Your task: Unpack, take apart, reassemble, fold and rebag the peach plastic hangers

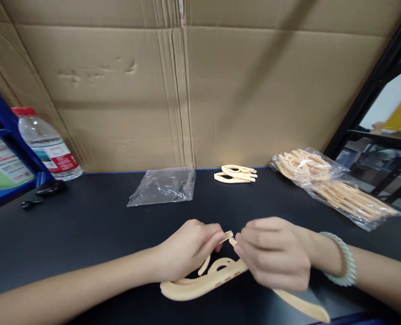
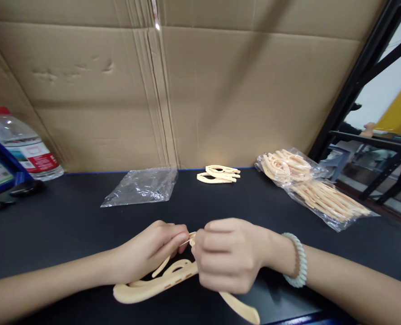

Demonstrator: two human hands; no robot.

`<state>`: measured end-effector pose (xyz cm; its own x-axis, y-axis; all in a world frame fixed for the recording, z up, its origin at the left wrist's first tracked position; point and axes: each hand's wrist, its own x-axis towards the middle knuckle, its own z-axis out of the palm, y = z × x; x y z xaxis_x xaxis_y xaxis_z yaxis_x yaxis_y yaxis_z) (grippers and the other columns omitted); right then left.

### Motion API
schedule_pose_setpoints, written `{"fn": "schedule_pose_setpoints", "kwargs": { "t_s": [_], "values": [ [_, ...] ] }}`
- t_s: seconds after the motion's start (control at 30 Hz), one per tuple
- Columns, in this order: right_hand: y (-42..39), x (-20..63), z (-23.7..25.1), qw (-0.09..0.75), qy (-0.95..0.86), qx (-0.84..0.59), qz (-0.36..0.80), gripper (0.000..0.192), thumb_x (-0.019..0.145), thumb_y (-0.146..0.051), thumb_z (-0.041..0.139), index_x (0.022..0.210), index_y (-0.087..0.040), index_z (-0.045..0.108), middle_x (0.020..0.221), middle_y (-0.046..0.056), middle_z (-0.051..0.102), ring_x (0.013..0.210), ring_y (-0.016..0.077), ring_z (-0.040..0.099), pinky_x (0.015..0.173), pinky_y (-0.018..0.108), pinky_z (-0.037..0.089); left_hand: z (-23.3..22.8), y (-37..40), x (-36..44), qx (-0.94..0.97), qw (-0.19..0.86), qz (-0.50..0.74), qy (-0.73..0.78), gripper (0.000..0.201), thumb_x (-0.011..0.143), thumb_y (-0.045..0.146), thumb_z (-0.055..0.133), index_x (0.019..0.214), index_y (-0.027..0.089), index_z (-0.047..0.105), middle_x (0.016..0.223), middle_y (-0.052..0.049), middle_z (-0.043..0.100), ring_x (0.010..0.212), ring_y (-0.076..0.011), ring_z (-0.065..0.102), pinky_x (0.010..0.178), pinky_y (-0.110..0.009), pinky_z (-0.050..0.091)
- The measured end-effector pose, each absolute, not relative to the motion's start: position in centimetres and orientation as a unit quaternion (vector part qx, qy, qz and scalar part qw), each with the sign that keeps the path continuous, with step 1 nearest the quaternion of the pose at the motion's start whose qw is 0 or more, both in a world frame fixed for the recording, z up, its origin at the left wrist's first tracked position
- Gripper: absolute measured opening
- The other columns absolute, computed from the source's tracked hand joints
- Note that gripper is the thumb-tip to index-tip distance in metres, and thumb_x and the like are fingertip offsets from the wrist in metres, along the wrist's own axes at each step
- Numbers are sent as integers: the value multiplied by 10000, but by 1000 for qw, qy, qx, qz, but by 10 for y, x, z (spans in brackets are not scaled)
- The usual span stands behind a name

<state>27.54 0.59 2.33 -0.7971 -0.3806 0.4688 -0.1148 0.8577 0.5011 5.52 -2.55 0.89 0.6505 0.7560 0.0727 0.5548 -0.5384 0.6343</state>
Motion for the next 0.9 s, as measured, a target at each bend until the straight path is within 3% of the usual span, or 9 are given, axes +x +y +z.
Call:
{"fn": "schedule_pose_setpoints", "kwargs": {
  "t_s": [0.1,0.17,0.27,0.37,0.43,0.6,0.7,0.8,0.9],
  "values": [
    [17,279,28,392,-914,-70,-78,228,919,-101,461,804,-182,640,777,65,641,752,174,606,696,321,532,5,-19,53,767,460,236,380,409,986,453,308,752,183,508,567,33,489,488,-109,439,495,-219,349],
    [30,288,33,399,-889,-220,50,193,938,-167,450,836,-184,612,852,73,631,802,176,605,725,330,518,4,-13,51,686,556,294,365,379,955,493,383,828,171,538,554,33,514,466,-109,462,482,-222,355],
    [52,309,38,250,-856,-362,270,188,920,-295,485,1020,-165,577,836,59,639,731,172,606,656,309,511,4,-3,49,596,624,365,351,321,885,451,562,874,135,614,693,-29,628,616,-140,589,630,-248,457],
    [66,325,37,70,-803,-452,381,550,897,-354,502,1366,-98,367,747,32,634,581,145,562,533,260,466,5,3,46,531,647,404,368,255,845,372,650,877,121,688,830,-56,657,770,-153,618,769,-248,486],
    [70,329,34,39,-791,-485,371,623,912,-362,469,1431,-69,286,742,30,626,541,128,532,521,249,450,5,4,44,499,661,417,375,215,845,333,660,900,132,713,865,-52,658,807,-150,616,786,-234,494],
    [64,324,27,43,-831,-490,259,522,914,-268,448,1397,-84,376,712,24,636,576,149,568,602,273,472,6,5,43,445,684,431,386,155,849,191,644,965,147,736,879,-42,664,827,-131,616,803,-216,518],
    [50,311,25,129,-862,-478,112,431,909,-245,473,1320,-114,460,768,56,654,696,201,610,679,327,484,7,6,45,404,696,436,402,225,854,93,589,1021,144,730,815,-34,669,763,-117,629,813,-237,533],
    [28,290,24,237,-926,-293,29,403,903,-288,558,1286,-185,486,1095,112,620,1001,231,574,863,376,469,9,6,47,377,700,452,404,263,864,48,546,1048,129,716,798,-44,694,731,-121,652,805,-248,541],
    [10,273,18,212,-971,-112,-12,237,928,-246,551,1156,-185,576,1139,95,599,1100,211,507,925,358,428,10,5,48,361,701,470,397,248,918,123,500,1080,109,687,839,-86,727,761,-166,684,799,-284,544]
  ]
}}
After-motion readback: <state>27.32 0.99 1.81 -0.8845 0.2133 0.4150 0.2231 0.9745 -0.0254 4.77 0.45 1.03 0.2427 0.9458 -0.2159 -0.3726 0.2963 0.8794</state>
